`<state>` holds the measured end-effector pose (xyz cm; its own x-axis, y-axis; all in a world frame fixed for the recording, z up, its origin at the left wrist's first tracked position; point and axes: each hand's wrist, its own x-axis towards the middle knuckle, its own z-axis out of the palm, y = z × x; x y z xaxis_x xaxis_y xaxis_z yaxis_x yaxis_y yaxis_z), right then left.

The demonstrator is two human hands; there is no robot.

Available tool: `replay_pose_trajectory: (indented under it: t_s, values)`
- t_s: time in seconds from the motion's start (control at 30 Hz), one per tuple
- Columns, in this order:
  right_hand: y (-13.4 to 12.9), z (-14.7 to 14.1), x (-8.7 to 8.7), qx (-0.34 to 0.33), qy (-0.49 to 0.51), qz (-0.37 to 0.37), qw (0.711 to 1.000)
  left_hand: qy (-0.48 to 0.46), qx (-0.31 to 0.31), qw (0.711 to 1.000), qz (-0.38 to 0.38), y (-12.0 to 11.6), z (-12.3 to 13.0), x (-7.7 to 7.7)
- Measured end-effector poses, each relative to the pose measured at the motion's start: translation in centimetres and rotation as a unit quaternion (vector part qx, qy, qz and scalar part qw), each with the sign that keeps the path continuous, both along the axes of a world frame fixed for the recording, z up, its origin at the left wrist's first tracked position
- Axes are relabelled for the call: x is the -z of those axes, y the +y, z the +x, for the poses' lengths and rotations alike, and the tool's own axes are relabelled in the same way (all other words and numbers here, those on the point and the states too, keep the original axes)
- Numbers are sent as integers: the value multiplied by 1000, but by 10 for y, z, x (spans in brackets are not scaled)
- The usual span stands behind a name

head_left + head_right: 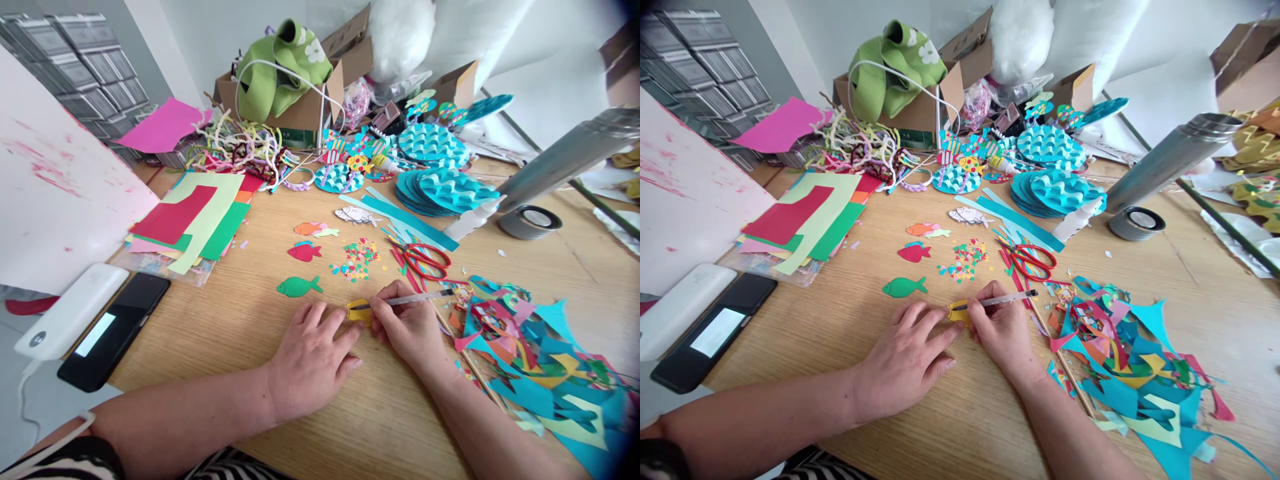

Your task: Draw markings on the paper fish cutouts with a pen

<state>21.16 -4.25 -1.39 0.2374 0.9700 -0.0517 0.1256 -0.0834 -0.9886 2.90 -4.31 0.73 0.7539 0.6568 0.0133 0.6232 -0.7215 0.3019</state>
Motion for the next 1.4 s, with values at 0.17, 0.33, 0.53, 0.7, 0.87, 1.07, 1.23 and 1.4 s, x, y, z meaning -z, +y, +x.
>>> replay_pose_trajectory:
  t_s: [0.17, 0.33, 0.53, 0.7, 0.87, 1.07, 1.23, 1.4]
  values:
    - [-1, 0, 0, 2, -5, 1, 1000, -3, 1, 1000, 3, 0, 0, 0]
    - [-1, 1, -2, -6, -10, -6, 1000, -2, 4, 1000, 1, 0, -1, 1]
    - [0, 1, -2, -20, -22, 1, 1000, -6, 3, 1000, 5, 0, 0, 0]
    - [-1, 2, -3, -30, -32, -1, 999, -7, 3, 1000, 6, -1, 0, 1]
    - [-2, 1, -3, -23, -11, 12, 1000, -14, -5, 1000, 18, -1, -1, 4]
    - [-5, 0, -4, 46, 26, 81, 995, -28, -7, 999, 31, 0, -2, 2]
    - [-6, 2, -4, 74, -8, 103, 992, -27, -6, 999, 22, 0, -3, 1]
    - [-4, 3, 2, 63, -48, 45, 996, -28, -3, 1000, 15, 1, -2, 1]
